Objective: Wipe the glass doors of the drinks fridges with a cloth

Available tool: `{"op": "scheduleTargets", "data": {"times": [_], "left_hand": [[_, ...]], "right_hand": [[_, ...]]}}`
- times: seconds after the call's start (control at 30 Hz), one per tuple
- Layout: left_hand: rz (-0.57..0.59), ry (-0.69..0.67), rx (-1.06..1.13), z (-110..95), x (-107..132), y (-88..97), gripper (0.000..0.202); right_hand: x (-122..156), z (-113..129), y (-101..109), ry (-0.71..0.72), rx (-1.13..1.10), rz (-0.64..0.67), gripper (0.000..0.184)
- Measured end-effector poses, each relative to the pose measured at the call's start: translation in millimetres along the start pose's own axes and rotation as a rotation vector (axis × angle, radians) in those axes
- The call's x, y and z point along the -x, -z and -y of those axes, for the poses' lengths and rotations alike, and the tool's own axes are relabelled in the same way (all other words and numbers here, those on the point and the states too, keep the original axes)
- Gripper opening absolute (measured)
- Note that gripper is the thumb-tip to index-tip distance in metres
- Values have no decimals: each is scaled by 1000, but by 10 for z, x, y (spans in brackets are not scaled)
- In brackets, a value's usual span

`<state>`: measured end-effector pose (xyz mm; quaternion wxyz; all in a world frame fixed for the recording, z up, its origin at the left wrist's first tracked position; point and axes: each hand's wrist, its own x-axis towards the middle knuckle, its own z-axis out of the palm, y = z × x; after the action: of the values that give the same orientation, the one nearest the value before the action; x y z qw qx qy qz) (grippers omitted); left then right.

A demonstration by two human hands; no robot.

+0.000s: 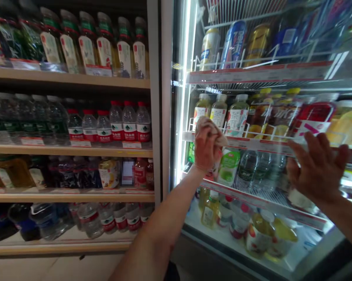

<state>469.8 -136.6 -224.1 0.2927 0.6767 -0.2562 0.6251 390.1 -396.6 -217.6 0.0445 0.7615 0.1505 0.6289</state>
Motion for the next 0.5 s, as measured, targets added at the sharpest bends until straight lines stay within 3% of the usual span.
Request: {"op": "scheduleTargets", "data": {"times": [0.07, 0.13, 0.2, 0.27, 0.33, 0.4, 0.5], "left_hand": [[-114, 159, -57, 140, -35, 100, 32], [-160, 215, -69, 71, -27, 69, 33], [-73, 77, -24, -151, 12, -66, 28], [44, -168, 32, -378, 64, -214, 22], [44, -330, 29, -471, 92, -290, 24], [-62, -302, -44, -387, 64, -261, 33], [-163, -143, -153, -73, -93, -86, 42]], "right_hand": [[18, 24, -18, -8, -10, -15, 58], [19, 41, -31, -23, -18, -31, 58], [11, 45, -32, -20, -18, -43, 58], [6, 35, -23, -20, -5, -42, 57], [6, 15, -12, -3, 13, -36, 58], [8, -5, -9, 27, 24, -32, 61], [2, -6, -32, 47, 32, -44, 66]]}}
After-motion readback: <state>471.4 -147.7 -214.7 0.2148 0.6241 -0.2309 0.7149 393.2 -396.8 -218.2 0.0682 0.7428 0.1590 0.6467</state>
